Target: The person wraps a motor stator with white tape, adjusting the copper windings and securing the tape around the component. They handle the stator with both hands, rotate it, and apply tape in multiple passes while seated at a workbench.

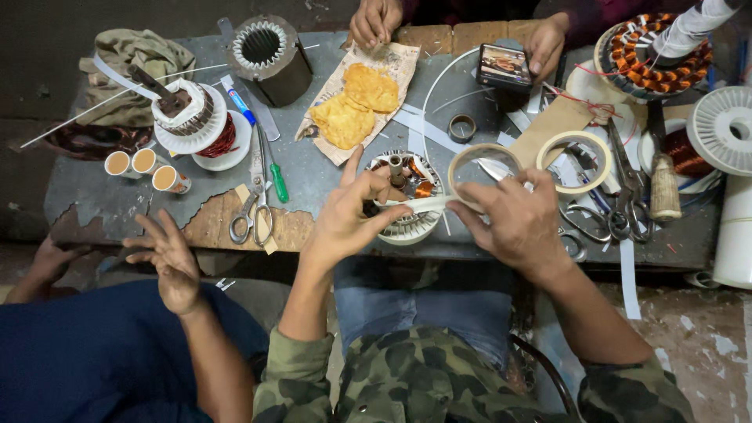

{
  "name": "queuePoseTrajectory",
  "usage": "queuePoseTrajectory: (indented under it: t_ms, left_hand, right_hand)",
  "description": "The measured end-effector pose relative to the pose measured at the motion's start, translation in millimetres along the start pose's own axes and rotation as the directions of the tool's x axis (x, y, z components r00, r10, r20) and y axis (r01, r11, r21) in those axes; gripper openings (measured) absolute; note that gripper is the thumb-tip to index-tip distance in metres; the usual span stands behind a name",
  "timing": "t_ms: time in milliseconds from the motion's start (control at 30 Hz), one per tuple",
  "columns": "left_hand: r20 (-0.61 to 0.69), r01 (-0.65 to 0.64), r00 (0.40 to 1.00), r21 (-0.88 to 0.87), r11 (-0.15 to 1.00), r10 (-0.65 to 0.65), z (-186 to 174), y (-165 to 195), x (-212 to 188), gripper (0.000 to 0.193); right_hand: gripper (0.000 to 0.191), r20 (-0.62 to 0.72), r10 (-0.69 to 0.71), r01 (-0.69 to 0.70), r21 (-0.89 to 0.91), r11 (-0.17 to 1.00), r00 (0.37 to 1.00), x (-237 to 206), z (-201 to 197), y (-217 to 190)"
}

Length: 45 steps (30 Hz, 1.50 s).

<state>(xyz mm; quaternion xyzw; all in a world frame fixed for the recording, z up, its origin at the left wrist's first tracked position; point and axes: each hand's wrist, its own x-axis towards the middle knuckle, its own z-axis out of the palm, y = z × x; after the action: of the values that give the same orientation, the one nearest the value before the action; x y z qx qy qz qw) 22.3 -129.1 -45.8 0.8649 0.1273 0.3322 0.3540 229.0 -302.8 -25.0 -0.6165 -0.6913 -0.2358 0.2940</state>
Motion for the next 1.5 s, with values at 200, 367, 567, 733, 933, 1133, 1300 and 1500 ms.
queuePoseTrajectory:
  t_ms: [200, 367, 567, 733, 933, 1133, 1300, 1500]
  left_hand:
    - [0.017, -0.014, 1.000, -0.004, 1.000, 0.014, -2, -3, 0, 0.037]
    - [0.037, -0.048, 0.998, 0.032, 0.998, 0.046, -4, -1, 1, 0.036]
    - [0.033, -0.091, 0.996, 0.188, 0.978, 0.086, -10, 20, 2, 0.041]
    - [-0.118, 0.087, 0.992, 0.407, 0.909, -0.042, 13, 62, -4, 0.040]
    - [-0.315, 0.172, 0.949, 0.551, 0.816, 0.013, 60, 78, -4, 0.031]
    - [-0.340, 0.145, 0.940, 0.345, 0.927, -0.020, 61, 63, -7, 0.026]
    - [-0.112, -0.067, 0.990, 0.156, 0.986, 0.085, 27, 34, -12, 0.030]
    - [-0.095, -0.093, 0.990, 0.148, 0.985, 0.108, 27, 28, -12, 0.033]
  right_hand:
    - [0.044, 0.025, 0.005, -0.006, 0.043, 0.999, 1.000, 12, 17, 16]
    - [0.044, 0.015, -0.033, 0.031, 0.077, 0.997, 0.999, 23, 26, 22]
    - [0.041, 0.027, -0.053, 0.051, 0.090, 0.995, 0.998, 28, 22, 21]
    - [0.038, 0.010, -0.061, 0.060, 0.081, 0.995, 0.998, 28, 19, 17]
    - [0.038, -0.021, -0.071, 0.073, 0.081, 0.994, 0.997, 25, 15, 11]
    - [0.040, -0.001, -0.067, 0.067, 0.029, 0.997, 0.998, 19, 2, 8]
    - [0.044, 0.003, -0.057, 0.057, 0.031, 0.998, 0.998, -10, -17, -12]
    - [0.047, -0.003, -0.049, 0.049, -0.018, 0.999, 0.999, -6, -7, -7]
